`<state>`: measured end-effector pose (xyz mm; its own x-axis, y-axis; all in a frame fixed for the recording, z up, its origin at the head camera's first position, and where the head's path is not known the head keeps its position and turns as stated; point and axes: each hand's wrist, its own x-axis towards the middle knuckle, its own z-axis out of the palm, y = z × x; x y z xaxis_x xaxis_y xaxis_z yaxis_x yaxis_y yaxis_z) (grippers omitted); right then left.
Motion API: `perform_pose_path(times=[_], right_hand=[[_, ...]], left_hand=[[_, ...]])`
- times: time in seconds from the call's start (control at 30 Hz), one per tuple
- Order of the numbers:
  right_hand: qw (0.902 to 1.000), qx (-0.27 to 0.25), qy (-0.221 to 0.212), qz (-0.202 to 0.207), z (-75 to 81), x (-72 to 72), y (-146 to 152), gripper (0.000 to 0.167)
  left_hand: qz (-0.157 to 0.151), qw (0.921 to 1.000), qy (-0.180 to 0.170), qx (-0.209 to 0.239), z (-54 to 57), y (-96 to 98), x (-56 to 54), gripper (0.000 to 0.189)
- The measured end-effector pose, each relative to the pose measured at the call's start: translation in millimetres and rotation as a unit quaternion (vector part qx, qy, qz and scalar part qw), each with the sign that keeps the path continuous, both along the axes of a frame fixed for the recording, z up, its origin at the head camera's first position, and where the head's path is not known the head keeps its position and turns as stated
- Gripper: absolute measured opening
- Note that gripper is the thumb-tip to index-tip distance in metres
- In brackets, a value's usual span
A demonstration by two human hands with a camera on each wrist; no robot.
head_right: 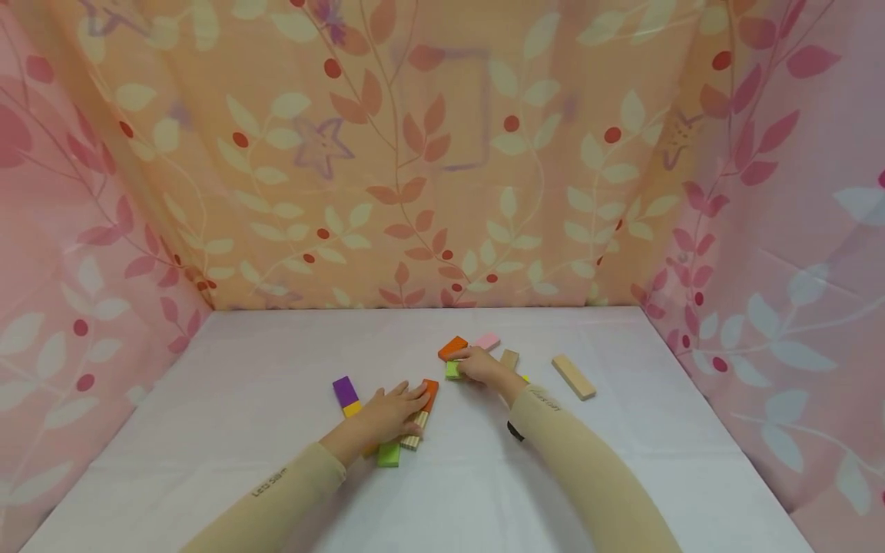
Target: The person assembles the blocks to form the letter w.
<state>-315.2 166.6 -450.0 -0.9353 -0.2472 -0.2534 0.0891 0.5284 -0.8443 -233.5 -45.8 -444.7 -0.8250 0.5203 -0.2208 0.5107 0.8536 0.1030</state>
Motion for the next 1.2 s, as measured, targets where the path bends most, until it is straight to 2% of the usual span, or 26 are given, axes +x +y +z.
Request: perform_pose_path(times=[0.07, 0.17, 0.3, 0.4, 0.63, 0.8, 0.97, 1.2], right_hand=[[0.9961, 0.073, 0.045, 0.023, -2.8, 0.9, -1.4, 0.043], [0.9911, 0.115, 0.065, 0.013, -6.0, 1.6, -2.0, 0.041], [0.9947, 0.094, 0.039, -0.016, -9.2, 0.5, -1.0, 0.038], [0.9959, 0.084, 0.031, -0.015, -9.7, 0.6, 0.0, 0.035], [0.9947, 0.087, 0.056, -0.002, -8.9, 1.8, -1.3, 0.03], [0.994, 0.097, 0.049, -0.01, -8.6, 2.7, -7.4, 0.032], [0.9936, 0.108, 0.035, 0.0, -8.3, 1.6, -7.6, 0.035], [0.9934, 0.113, 0.022, 0.002, -6.6, 1.9, -10.0, 0.034]], left_hand=[[-0.002, 1.0, 0.007, -0.006, -0.8, 0.1, 0.2, 0.068], [-0.003, 1.0, 0.007, -0.005, -2.8, -0.5, -0.2, 0.068], [-0.003, 0.9999, 0.007, -0.006, -5.0, -0.8, -1.2, 0.068], [-0.004, 1.0, 0.006, -0.006, -5.6, -0.8, -2.0, 0.068], [-0.006, 1.0, 0.001, 0.003, -6.0, 0.0, -4.4, 0.069], [-0.003, 1.0, -0.002, 0.009, -3.7, -0.9, -2.0, 0.068], [-0.006, 1.0, -0.002, 0.007, -0.5, -0.6, 0.1, 0.067], [-0.007, 0.9999, 0.001, 0.01, -1.3, -1.3, -1.0, 0.068]])
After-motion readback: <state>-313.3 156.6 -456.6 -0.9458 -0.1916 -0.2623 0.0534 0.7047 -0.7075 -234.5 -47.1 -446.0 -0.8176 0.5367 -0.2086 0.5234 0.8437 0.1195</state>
